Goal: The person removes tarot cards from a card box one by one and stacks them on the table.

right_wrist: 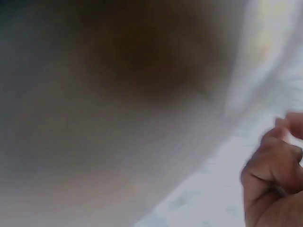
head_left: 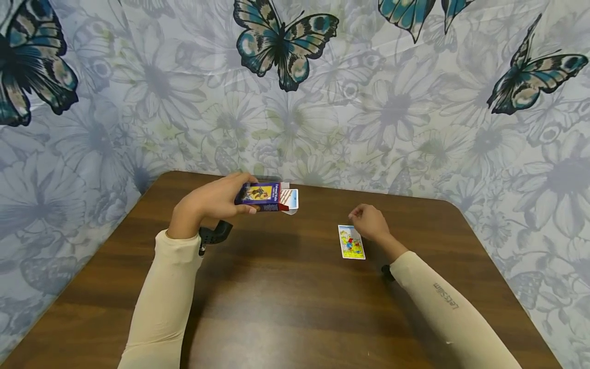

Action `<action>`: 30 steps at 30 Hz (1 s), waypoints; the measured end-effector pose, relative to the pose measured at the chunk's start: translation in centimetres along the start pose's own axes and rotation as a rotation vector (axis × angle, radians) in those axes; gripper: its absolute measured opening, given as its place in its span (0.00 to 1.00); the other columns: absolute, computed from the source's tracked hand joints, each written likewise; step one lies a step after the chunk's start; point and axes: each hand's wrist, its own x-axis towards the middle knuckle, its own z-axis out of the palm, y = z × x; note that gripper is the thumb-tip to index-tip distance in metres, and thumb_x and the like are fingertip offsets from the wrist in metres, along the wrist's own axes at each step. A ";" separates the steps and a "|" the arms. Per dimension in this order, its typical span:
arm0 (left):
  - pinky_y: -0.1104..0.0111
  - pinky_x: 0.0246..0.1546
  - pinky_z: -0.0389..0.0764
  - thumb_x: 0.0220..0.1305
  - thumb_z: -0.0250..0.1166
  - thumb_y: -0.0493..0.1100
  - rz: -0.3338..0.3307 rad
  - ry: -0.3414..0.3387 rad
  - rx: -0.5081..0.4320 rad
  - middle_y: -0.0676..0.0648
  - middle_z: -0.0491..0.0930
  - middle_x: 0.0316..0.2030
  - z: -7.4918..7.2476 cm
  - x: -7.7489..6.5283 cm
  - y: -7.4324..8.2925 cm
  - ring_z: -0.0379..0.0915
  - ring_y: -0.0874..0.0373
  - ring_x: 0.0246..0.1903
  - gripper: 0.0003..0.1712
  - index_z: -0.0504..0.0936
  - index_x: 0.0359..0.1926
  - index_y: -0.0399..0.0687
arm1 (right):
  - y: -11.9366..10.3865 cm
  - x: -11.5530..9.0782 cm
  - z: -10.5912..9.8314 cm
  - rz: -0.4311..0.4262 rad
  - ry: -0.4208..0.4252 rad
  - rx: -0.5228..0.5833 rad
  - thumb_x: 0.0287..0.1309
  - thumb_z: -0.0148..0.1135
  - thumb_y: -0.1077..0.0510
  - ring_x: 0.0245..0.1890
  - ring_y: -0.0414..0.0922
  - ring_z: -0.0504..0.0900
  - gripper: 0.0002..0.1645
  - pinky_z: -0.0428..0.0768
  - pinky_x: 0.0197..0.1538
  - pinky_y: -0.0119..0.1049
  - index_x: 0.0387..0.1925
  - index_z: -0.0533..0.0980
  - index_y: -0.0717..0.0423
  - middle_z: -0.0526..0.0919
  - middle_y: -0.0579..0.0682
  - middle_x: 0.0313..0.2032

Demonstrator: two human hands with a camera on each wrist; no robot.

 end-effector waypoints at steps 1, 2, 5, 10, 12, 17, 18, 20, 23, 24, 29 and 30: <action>0.52 0.53 0.72 0.63 0.69 0.53 0.000 -0.002 0.000 0.40 0.72 0.54 0.0 0.0 0.0 0.70 0.49 0.50 0.38 0.65 0.67 0.44 | -0.9 -0.2 -0.1 -0.029 0.021 0.059 0.69 0.55 0.51 0.35 0.49 0.78 0.16 0.76 0.39 0.42 0.45 0.80 0.59 0.83 0.57 0.41; 0.52 0.53 0.72 0.63 0.68 0.53 -0.001 -0.004 0.003 0.40 0.72 0.54 0.0 0.0 0.0 0.70 0.49 0.49 0.38 0.65 0.67 0.44 | -2.0 -0.5 -0.2 -0.057 0.037 0.127 0.70 0.54 0.51 0.35 0.48 0.78 0.17 0.76 0.40 0.41 0.46 0.80 0.59 0.83 0.57 0.40; 0.53 0.53 0.73 0.63 0.68 0.54 -0.008 -0.004 0.009 0.41 0.72 0.53 0.0 0.0 0.0 0.70 0.49 0.49 0.38 0.64 0.67 0.45 | -5.7 -1.4 -0.7 -0.114 -0.006 0.387 0.71 0.54 0.48 0.30 0.44 0.74 0.18 0.74 0.35 0.37 0.46 0.80 0.58 0.81 0.53 0.37; 0.53 0.53 0.72 0.63 0.68 0.54 -0.015 -0.005 0.012 0.42 0.72 0.53 0.0 0.1 0.1 0.70 0.50 0.49 0.38 0.64 0.67 0.46 | -11.0 -2.9 -0.7 -0.074 -0.229 0.748 0.68 0.57 0.45 0.16 0.37 0.60 0.19 0.60 0.19 0.30 0.41 0.78 0.58 0.74 0.45 0.27; 0.53 0.54 0.72 0.63 0.68 0.54 -0.008 -0.003 0.011 0.42 0.72 0.53 0.0 0.1 0.2 0.70 0.49 0.50 0.38 0.65 0.67 0.45 | -12.2 -3.2 -0.4 -0.047 -0.288 0.806 0.68 0.58 0.45 0.14 0.36 0.57 0.19 0.56 0.17 0.29 0.38 0.76 0.59 0.72 0.45 0.24; 0.51 0.55 0.72 0.63 0.68 0.53 0.007 0.002 0.006 0.40 0.73 0.55 0.3 0.2 0.2 0.70 0.48 0.52 0.37 0.65 0.66 0.44 | -13.6 -3.4 0.5 -0.009 -0.326 0.816 0.66 0.60 0.47 0.14 0.36 0.56 0.18 0.54 0.16 0.29 0.33 0.76 0.59 0.70 0.45 0.22; 0.51 0.55 0.72 0.63 0.68 0.53 0.010 0.001 0.007 0.40 0.73 0.55 0.3 0.2 0.2 0.70 0.48 0.52 0.37 0.65 0.66 0.43 | -13.6 -3.4 0.6 -0.006 -0.329 0.811 0.66 0.61 0.47 0.14 0.36 0.56 0.17 0.54 0.16 0.30 0.32 0.75 0.58 0.70 0.45 0.22; 0.51 0.55 0.72 0.63 0.68 0.54 0.011 -0.002 0.007 0.40 0.73 0.55 0.4 0.2 0.3 0.70 0.48 0.52 0.37 0.65 0.66 0.43 | -13.6 -3.4 0.7 0.002 -0.331 0.808 0.66 0.61 0.49 0.14 0.36 0.56 0.17 0.55 0.17 0.30 0.30 0.75 0.58 0.70 0.44 0.21; 0.51 0.54 0.72 0.63 0.68 0.54 0.015 -0.003 0.006 0.40 0.73 0.55 0.4 0.1 0.3 0.70 0.49 0.52 0.37 0.66 0.66 0.43 | -13.3 -3.3 0.7 0.015 -0.321 0.813 0.66 0.61 0.50 0.14 0.37 0.56 0.17 0.55 0.17 0.30 0.27 0.74 0.57 0.71 0.44 0.21; 0.52 0.54 0.72 0.63 0.68 0.54 0.012 -0.004 0.006 0.41 0.73 0.54 0.4 0.2 0.3 0.71 0.49 0.51 0.37 0.66 0.66 0.44 | -13.1 -3.2 0.6 0.021 -0.317 0.814 0.66 0.61 0.50 0.14 0.37 0.56 0.17 0.55 0.17 0.30 0.26 0.74 0.57 0.71 0.45 0.21; 0.53 0.54 0.72 0.62 0.69 0.54 -0.001 -0.012 0.014 0.42 0.74 0.53 0.3 0.2 0.3 0.71 0.49 0.50 0.37 0.65 0.66 0.45 | -12.0 -2.8 0.4 0.034 -0.293 0.820 0.65 0.62 0.50 0.14 0.37 0.56 0.17 0.55 0.17 0.30 0.24 0.75 0.55 0.70 0.47 0.23; 0.53 0.54 0.72 0.62 0.69 0.54 -0.003 -0.013 0.017 0.42 0.73 0.53 0.3 0.2 0.3 0.71 0.49 0.50 0.37 0.65 0.66 0.44 | -11.8 -2.8 0.4 0.037 -0.293 0.820 0.65 0.63 0.50 0.14 0.36 0.56 0.17 0.55 0.17 0.30 0.25 0.75 0.56 0.70 0.47 0.23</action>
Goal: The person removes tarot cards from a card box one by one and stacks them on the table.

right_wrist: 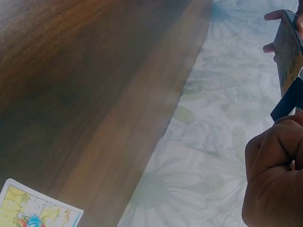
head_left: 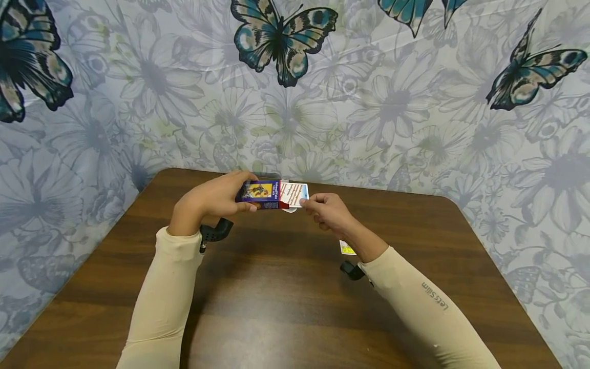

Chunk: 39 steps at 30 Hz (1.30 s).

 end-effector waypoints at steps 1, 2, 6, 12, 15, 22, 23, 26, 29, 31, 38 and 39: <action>0.53 0.54 0.72 0.62 0.69 0.53 0.001 0.001 0.002 0.41 0.73 0.53 0.0 0.0 0.0 0.71 0.49 0.50 0.37 0.65 0.66 0.44 | 0.1 0.0 -0.1 0.000 0.001 0.001 0.65 0.63 0.51 0.14 0.36 0.56 0.17 0.55 0.17 0.30 0.25 0.75 0.57 0.70 0.47 0.23; 0.53 0.54 0.72 0.62 0.69 0.53 0.000 0.001 0.004 0.41 0.73 0.52 0.0 0.0 0.0 0.71 0.49 0.50 0.37 0.65 0.66 0.44 | 0.1 0.0 -0.1 0.001 -0.001 0.002 0.65 0.63 0.51 0.14 0.36 0.56 0.17 0.55 0.17 0.30 0.25 0.75 0.57 0.70 0.47 0.23; 0.53 0.53 0.72 0.62 0.69 0.53 0.008 0.000 0.009 0.41 0.73 0.51 0.0 0.0 -0.2 0.71 0.49 0.49 0.37 0.66 0.65 0.44 | 0.2 -0.1 -0.5 -0.002 -0.014 0.002 0.64 0.63 0.50 0.14 0.36 0.55 0.17 0.55 0.17 0.30 0.26 0.75 0.58 0.67 0.44 0.19; 0.52 0.54 0.72 0.62 0.69 0.52 0.004 -0.008 0.003 0.40 0.74 0.53 0.0 0.0 -0.3 0.71 0.49 0.50 0.37 0.65 0.66 0.43 | 0.4 -0.4 -2.2 0.004 0.013 0.027 0.65 0.63 0.51 0.15 0.36 0.56 0.15 0.56 0.18 0.29 0.28 0.76 0.57 0.73 0.44 0.23; 0.52 0.55 0.72 0.62 0.69 0.52 -0.004 -0.012 0.001 0.40 0.73 0.53 -0.1 0.0 -0.3 0.71 0.48 0.51 0.37 0.65 0.66 0.43 | 0.6 -0.5 -3.4 0.011 0.029 0.038 0.65 0.63 0.51 0.16 0.35 0.61 0.12 0.58 0.19 0.28 0.33 0.77 0.57 0.75 0.43 0.25; 0.51 0.55 0.72 0.62 0.69 0.53 -0.003 -0.010 0.002 0.40 0.73 0.53 -0.1 0.0 -0.4 0.71 0.49 0.50 0.37 0.65 0.66 0.43 | 1.2 -0.7 -7.1 -0.027 0.109 0.084 0.67 0.61 0.51 0.17 0.34 0.64 0.18 0.59 0.20 0.27 0.51 0.75 0.59 0.73 0.40 0.26; 0.52 0.54 0.72 0.62 0.69 0.53 -0.001 -0.008 0.002 0.40 0.74 0.53 -0.1 0.0 -0.4 0.71 0.49 0.50 0.37 0.65 0.66 0.43 | 1.3 -0.8 -7.7 -0.034 0.118 0.070 0.68 0.60 0.51 0.17 0.34 0.62 0.19 0.59 0.20 0.27 0.54 0.74 0.59 0.72 0.40 0.26; 0.52 0.54 0.72 0.62 0.69 0.52 0.007 -0.002 -0.001 0.40 0.74 0.52 0.0 0.0 -0.4 0.71 0.49 0.49 0.36 0.66 0.65 0.43 | 2.1 -0.8 -9.7 -0.036 0.118 -0.033 0.72 0.53 0.52 0.17 0.35 0.58 0.22 0.58 0.21 0.29 0.62 0.72 0.56 0.70 0.40 0.26; 0.52 0.53 0.72 0.62 0.69 0.52 0.010 0.000 0.002 0.40 0.74 0.51 0.0 -0.1 -0.3 0.71 0.49 0.49 0.36 0.66 0.65 0.42 | 3.3 -0.7 -11.5 -0.025 0.123 -0.202 0.73 0.51 0.54 0.20 0.39 0.60 0.23 0.62 0.25 0.32 0.64 0.71 0.57 0.72 0.43 0.28; 0.52 0.54 0.72 0.62 0.69 0.52 0.007 -0.001 0.003 0.40 0.74 0.51 -0.1 -0.1 -0.3 0.71 0.48 0.49 0.36 0.66 0.65 0.42 | 4.2 -0.5 -12.5 0.002 0.127 -0.326 0.73 0.52 0.54 0.26 0.41 0.68 0.22 0.70 0.32 0.35 0.62 0.73 0.60 0.77 0.45 0.32; 0.52 0.53 0.72 0.62 0.69 0.53 -0.013 0.000 0.002 0.41 0.73 0.51 -0.1 -0.2 -0.3 0.71 0.49 0.48 0.37 0.66 0.65 0.44 | 7.1 0.3 -13.7 0.094 0.089 -0.589 0.67 0.59 0.53 0.54 0.57 0.77 0.19 0.75 0.58 0.53 0.52 0.78 0.62 0.82 0.59 0.48; 0.52 0.53 0.72 0.62 0.69 0.53 -0.015 0.001 0.001 0.41 0.73 0.51 -0.1 -0.2 -0.4 0.71 0.49 0.48 0.37 0.66 0.66 0.44 | 7.3 0.4 -13.7 0.093 0.082 -0.600 0.67 0.59 0.53 0.54 0.58 0.78 0.19 0.75 0.58 0.53 0.52 0.78 0.63 0.82 0.60 0.48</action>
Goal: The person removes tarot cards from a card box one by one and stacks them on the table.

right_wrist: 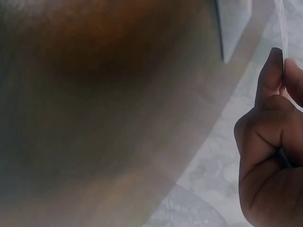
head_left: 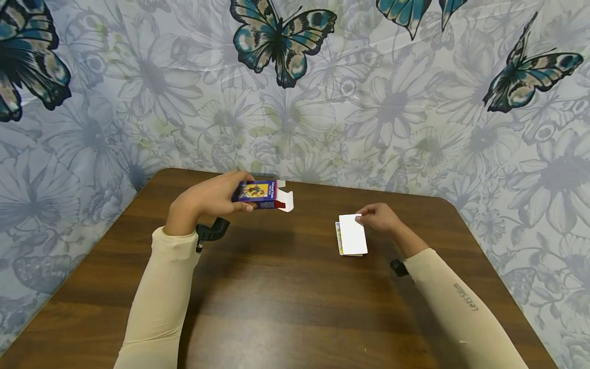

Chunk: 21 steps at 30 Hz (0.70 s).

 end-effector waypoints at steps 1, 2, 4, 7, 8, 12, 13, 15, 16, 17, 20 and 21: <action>0.52 0.53 0.72 0.62 0.69 0.53 -0.003 0.000 -0.002 0.41 0.73 0.51 0.0 0.0 0.0 0.71 0.49 0.48 0.37 0.66 0.66 0.44 | 0.2 0.1 0.2 -0.002 0.000 -0.013 0.67 0.60 0.53 0.53 0.58 0.78 0.19 0.76 0.56 0.52 0.51 0.79 0.63 0.83 0.60 0.48; 0.52 0.53 0.73 0.62 0.69 0.54 -0.004 -0.001 -0.002 0.41 0.73 0.51 0.0 0.0 0.0 0.71 0.49 0.48 0.37 0.66 0.66 0.44 | 0.3 0.3 0.5 -0.003 0.005 -0.023 0.66 0.60 0.53 0.51 0.57 0.79 0.19 0.77 0.54 0.50 0.50 0.79 0.63 0.84 0.60 0.47; 0.52 0.52 0.73 0.62 0.69 0.54 -0.003 -0.002 -0.006 0.41 0.73 0.51 0.0 -0.1 0.0 0.71 0.49 0.48 0.37 0.66 0.66 0.44 | 0.6 0.6 1.0 0.006 0.030 -0.053 0.66 0.60 0.53 0.47 0.53 0.81 0.18 0.79 0.48 0.44 0.49 0.80 0.62 0.84 0.59 0.45; 0.52 0.52 0.73 0.62 0.69 0.54 -0.003 -0.005 -0.009 0.41 0.73 0.51 0.0 -0.1 -0.1 0.71 0.49 0.47 0.37 0.66 0.66 0.44 | 0.8 1.0 1.7 0.036 0.074 -0.104 0.65 0.61 0.53 0.40 0.49 0.79 0.16 0.76 0.39 0.37 0.47 0.81 0.61 0.85 0.57 0.42; 0.52 0.52 0.73 0.62 0.69 0.54 -0.002 -0.006 -0.009 0.41 0.73 0.51 0.1 -0.1 -0.1 0.71 0.49 0.47 0.37 0.66 0.66 0.44 | 0.8 1.1 1.9 0.047 0.087 -0.121 0.64 0.62 0.53 0.38 0.48 0.78 0.15 0.75 0.37 0.37 0.46 0.81 0.60 0.84 0.57 0.41; 0.53 0.51 0.73 0.63 0.68 0.54 -0.002 -0.007 -0.012 0.41 0.73 0.51 0.3 0.0 -0.2 0.71 0.50 0.47 0.36 0.66 0.66 0.45 | 0.7 1.1 2.6 0.070 0.113 -0.208 0.63 0.63 0.52 0.37 0.49 0.78 0.14 0.75 0.37 0.38 0.42 0.83 0.59 0.84 0.56 0.40; 0.53 0.51 0.73 0.63 0.68 0.54 0.002 -0.006 -0.012 0.41 0.73 0.51 0.3 0.0 -0.2 0.71 0.50 0.47 0.36 0.66 0.66 0.45 | 0.6 1.1 2.7 0.069 0.118 -0.229 0.62 0.63 0.52 0.38 0.49 0.79 0.14 0.76 0.38 0.40 0.41 0.83 0.59 0.85 0.56 0.40; 0.53 0.52 0.73 0.63 0.68 0.54 0.007 -0.005 -0.013 0.41 0.74 0.51 0.3 0.0 -0.2 0.71 0.50 0.48 0.36 0.66 0.65 0.44 | 0.4 1.0 2.9 0.070 0.122 -0.260 0.62 0.64 0.52 0.40 0.51 0.80 0.15 0.77 0.41 0.43 0.41 0.83 0.60 0.85 0.57 0.41; 0.53 0.52 0.73 0.63 0.68 0.54 0.010 -0.004 -0.012 0.41 0.74 0.51 0.3 0.0 -0.2 0.71 0.50 0.48 0.36 0.66 0.65 0.44 | 0.2 1.0 2.9 0.073 0.127 -0.273 0.62 0.64 0.52 0.41 0.52 0.80 0.15 0.77 0.43 0.44 0.41 0.83 0.59 0.85 0.57 0.42; 0.53 0.52 0.72 0.63 0.68 0.54 0.013 -0.003 -0.012 0.41 0.74 0.51 0.3 0.0 -0.2 0.71 0.50 0.48 0.36 0.66 0.65 0.43 | 0.2 1.1 3.0 0.079 0.133 -0.285 0.61 0.64 0.51 0.41 0.52 0.80 0.15 0.77 0.43 0.45 0.40 0.82 0.59 0.85 0.57 0.42; 0.52 0.53 0.72 0.62 0.69 0.53 0.012 -0.003 -0.010 0.41 0.74 0.51 0.1 0.0 -0.2 0.71 0.49 0.49 0.36 0.66 0.65 0.43 | -0.2 1.2 3.0 0.092 0.140 -0.307 0.60 0.66 0.51 0.41 0.52 0.80 0.15 0.77 0.44 0.46 0.40 0.81 0.59 0.84 0.57 0.42; 0.52 0.53 0.72 0.62 0.69 0.53 0.011 -0.004 -0.010 0.40 0.74 0.52 0.1 0.0 -0.2 0.71 0.49 0.49 0.36 0.66 0.65 0.43 | -0.3 1.2 3.0 0.096 0.141 -0.317 0.60 0.66 0.51 0.41 0.51 0.80 0.15 0.77 0.44 0.45 0.40 0.80 0.59 0.84 0.57 0.42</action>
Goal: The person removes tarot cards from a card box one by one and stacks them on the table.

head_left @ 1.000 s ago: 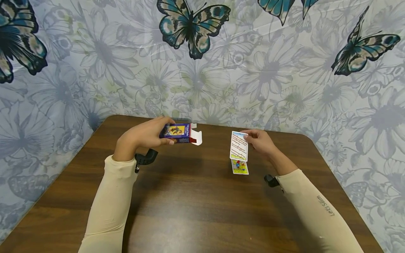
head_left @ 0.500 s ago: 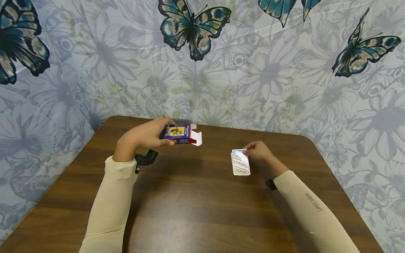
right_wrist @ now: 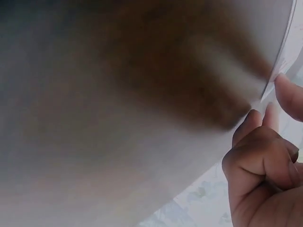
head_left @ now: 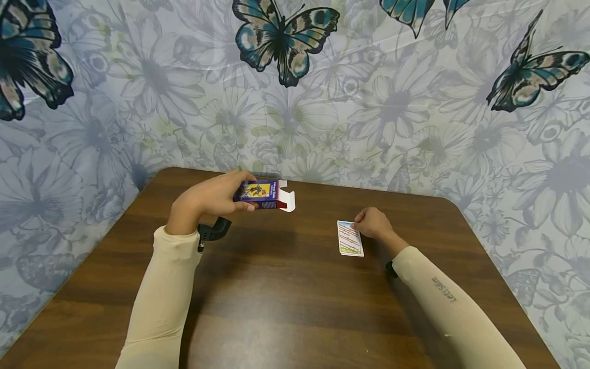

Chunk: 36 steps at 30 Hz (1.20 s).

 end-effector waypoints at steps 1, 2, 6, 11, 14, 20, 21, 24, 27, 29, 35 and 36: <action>0.52 0.53 0.72 0.62 0.69 0.53 -0.004 0.000 0.001 0.40 0.73 0.52 -0.1 0.0 0.0 0.71 0.49 0.49 0.36 0.66 0.65 0.43 | -0.2 0.0 -0.1 -0.003 0.002 -0.014 0.59 0.66 0.51 0.40 0.51 0.80 0.15 0.77 0.43 0.45 0.40 0.80 0.59 0.84 0.56 0.42; 0.52 0.53 0.72 0.62 0.69 0.53 -0.007 -0.001 0.002 0.40 0.73 0.52 -0.1 -0.1 0.0 0.71 0.49 0.49 0.36 0.66 0.65 0.43 | -0.3 0.0 -0.1 -0.015 0.005 -0.020 0.60 0.65 0.50 0.38 0.50 0.80 0.16 0.77 0.41 0.44 0.40 0.79 0.59 0.84 0.57 0.42; 0.52 0.53 0.72 0.63 0.68 0.54 -0.005 -0.006 0.000 0.40 0.73 0.53 -0.2 0.0 0.1 0.70 0.49 0.50 0.37 0.65 0.66 0.43 | -1.7 -0.4 -1.0 -0.129 0.069 -0.005 0.65 0.60 0.47 0.33 0.47 0.81 0.18 0.78 0.36 0.42 0.41 0.79 0.59 0.85 0.56 0.40; 0.52 0.53 0.73 0.62 0.68 0.54 -0.005 -0.018 0.005 0.41 0.73 0.53 0.0 0.3 0.4 0.71 0.49 0.49 0.38 0.65 0.67 0.44 | -6.2 -1.9 -1.9 -0.376 0.116 0.208 0.69 0.57 0.48 0.29 0.43 0.78 0.17 0.76 0.33 0.38 0.41 0.81 0.57 0.84 0.52 0.35; 0.52 0.53 0.73 0.62 0.68 0.54 -0.012 -0.025 0.008 0.41 0.73 0.53 0.0 0.4 0.5 0.72 0.49 0.49 0.38 0.65 0.67 0.44 | -9.9 -3.1 -2.0 -0.475 0.034 0.458 0.69 0.58 0.50 0.25 0.41 0.74 0.15 0.72 0.29 0.35 0.39 0.81 0.57 0.82 0.49 0.30; 0.54 0.53 0.73 0.62 0.69 0.54 -0.020 -0.024 0.009 0.42 0.73 0.53 0.1 0.5 0.6 0.71 0.50 0.49 0.37 0.66 0.66 0.45 | -14.5 -4.2 -0.8 -0.386 -0.289 0.901 0.71 0.56 0.53 0.11 0.37 0.54 0.15 0.55 0.17 0.31 0.37 0.76 0.63 0.76 0.48 0.21; 0.54 0.53 0.73 0.62 0.69 0.54 -0.019 -0.024 0.010 0.41 0.73 0.53 0.2 0.5 0.7 0.71 0.50 0.49 0.37 0.66 0.66 0.45 | -14.9 -4.2 -0.5 -0.353 -0.319 0.911 0.71 0.56 0.52 0.10 0.37 0.53 0.15 0.54 0.17 0.31 0.37 0.76 0.62 0.76 0.47 0.21; 0.54 0.53 0.74 0.62 0.69 0.55 -0.023 -0.026 0.014 0.42 0.74 0.53 0.2 0.5 0.7 0.72 0.50 0.49 0.37 0.66 0.66 0.45 | -15.6 -4.0 0.2 -0.274 -0.353 0.876 0.70 0.57 0.48 0.10 0.36 0.54 0.18 0.53 0.16 0.30 0.36 0.77 0.60 0.78 0.46 0.19; 0.54 0.53 0.74 0.62 0.69 0.54 -0.023 -0.027 0.016 0.42 0.73 0.53 0.2 0.5 0.7 0.72 0.50 0.49 0.38 0.65 0.66 0.45 | -16.2 -4.0 0.6 -0.233 -0.369 0.848 0.69 0.57 0.46 0.09 0.36 0.54 0.20 0.53 0.16 0.30 0.36 0.78 0.60 0.80 0.46 0.18; 0.54 0.53 0.74 0.62 0.69 0.54 -0.026 -0.025 0.015 0.42 0.73 0.53 0.2 0.5 0.7 0.72 0.50 0.49 0.38 0.65 0.66 0.45 | -16.4 -4.0 0.7 -0.225 -0.380 0.846 0.70 0.55 0.47 0.09 0.36 0.53 0.20 0.53 0.16 0.30 0.37 0.77 0.62 0.81 0.46 0.19; 0.53 0.53 0.74 0.61 0.70 0.54 -0.027 -0.018 0.016 0.41 0.74 0.53 0.2 0.4 0.7 0.72 0.50 0.49 0.38 0.66 0.66 0.44 | -17.0 -4.0 0.7 -0.221 -0.393 0.827 0.70 0.53 0.55 0.10 0.36 0.55 0.18 0.54 0.16 0.29 0.41 0.76 0.69 0.80 0.47 0.22; 0.53 0.53 0.74 0.61 0.70 0.54 -0.026 -0.018 0.014 0.41 0.74 0.52 0.2 0.4 0.6 0.72 0.50 0.49 0.38 0.66 0.66 0.44 | -17.0 -4.1 0.6 -0.223 -0.397 0.828 0.70 0.53 0.55 0.10 0.36 0.55 0.18 0.54 0.16 0.29 0.42 0.76 0.69 0.79 0.46 0.22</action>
